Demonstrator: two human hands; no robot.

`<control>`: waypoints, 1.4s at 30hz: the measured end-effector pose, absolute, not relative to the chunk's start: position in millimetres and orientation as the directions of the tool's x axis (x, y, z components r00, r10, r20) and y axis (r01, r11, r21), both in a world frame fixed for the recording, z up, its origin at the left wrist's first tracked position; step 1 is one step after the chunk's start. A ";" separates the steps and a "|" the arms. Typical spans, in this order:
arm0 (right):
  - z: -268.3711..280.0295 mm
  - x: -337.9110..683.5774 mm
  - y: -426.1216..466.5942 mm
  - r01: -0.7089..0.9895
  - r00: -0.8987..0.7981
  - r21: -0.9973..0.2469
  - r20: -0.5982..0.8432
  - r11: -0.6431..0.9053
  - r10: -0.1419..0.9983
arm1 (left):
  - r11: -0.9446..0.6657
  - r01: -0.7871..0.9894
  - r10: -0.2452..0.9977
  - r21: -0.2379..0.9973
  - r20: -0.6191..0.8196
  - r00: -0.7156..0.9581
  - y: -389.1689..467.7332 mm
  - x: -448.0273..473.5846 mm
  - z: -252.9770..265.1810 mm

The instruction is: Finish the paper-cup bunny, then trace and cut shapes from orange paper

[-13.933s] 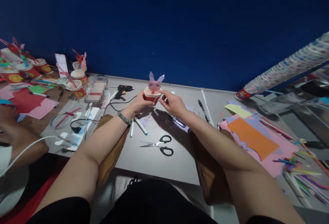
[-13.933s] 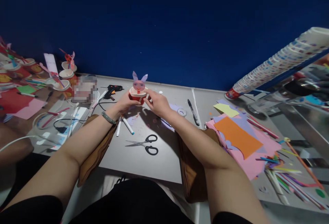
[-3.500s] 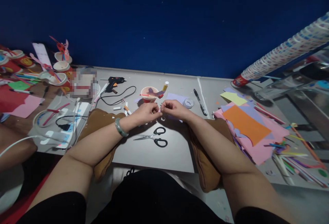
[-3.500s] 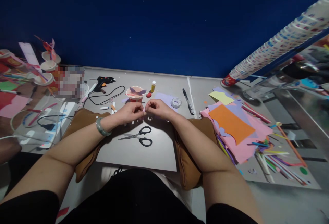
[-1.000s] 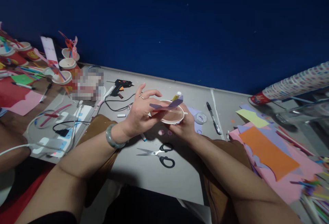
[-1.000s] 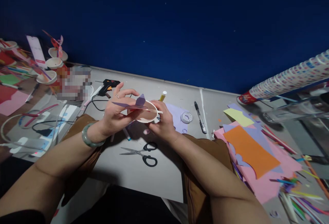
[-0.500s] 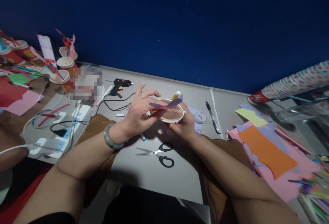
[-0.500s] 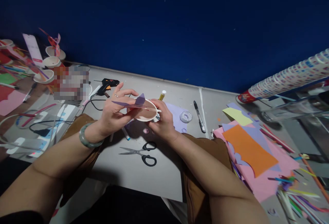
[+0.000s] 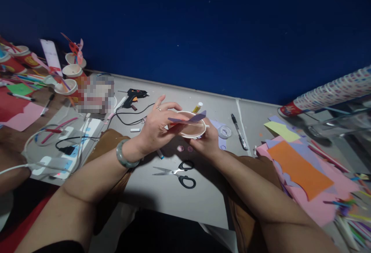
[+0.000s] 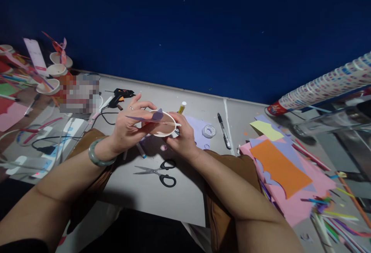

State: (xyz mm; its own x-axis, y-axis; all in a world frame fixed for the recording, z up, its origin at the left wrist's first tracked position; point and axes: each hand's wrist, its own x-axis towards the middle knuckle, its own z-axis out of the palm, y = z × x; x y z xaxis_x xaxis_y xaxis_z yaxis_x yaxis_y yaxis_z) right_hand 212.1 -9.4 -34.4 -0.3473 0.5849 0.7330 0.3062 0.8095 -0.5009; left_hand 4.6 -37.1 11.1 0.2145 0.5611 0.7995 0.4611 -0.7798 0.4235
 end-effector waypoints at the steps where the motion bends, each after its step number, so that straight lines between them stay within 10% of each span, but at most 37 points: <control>1: -33.9 212.0 -9.9 0.307 -0.344 -0.494 0.739 0.813 0.579 | -0.780 0.457 0.563 0.428 0.799 0.212 -37.2 4.9 11.1; 26: -44.2 198.9 -23.5 0.165 -0.318 -0.856 0.424 0.490 0.848 | -0.438 0.566 0.894 0.699 0.401 0.197 -34.5 1.4 24.9; 42: -43.4 199.3 -9.1 0.241 -0.366 -0.863 0.342 0.443 0.865 | -0.295 0.415 0.955 0.861 0.259 0.144 -17.6 -5.3 12.4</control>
State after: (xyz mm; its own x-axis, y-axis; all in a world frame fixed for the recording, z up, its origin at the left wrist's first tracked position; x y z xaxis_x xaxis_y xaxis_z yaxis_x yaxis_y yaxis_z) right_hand 199.3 -9.1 -43.4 -0.3662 0.8653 0.3422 0.2412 0.4434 -0.8632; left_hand -5.3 -17.6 12.4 0.1438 0.9552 0.2585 0.4150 -0.2954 0.8605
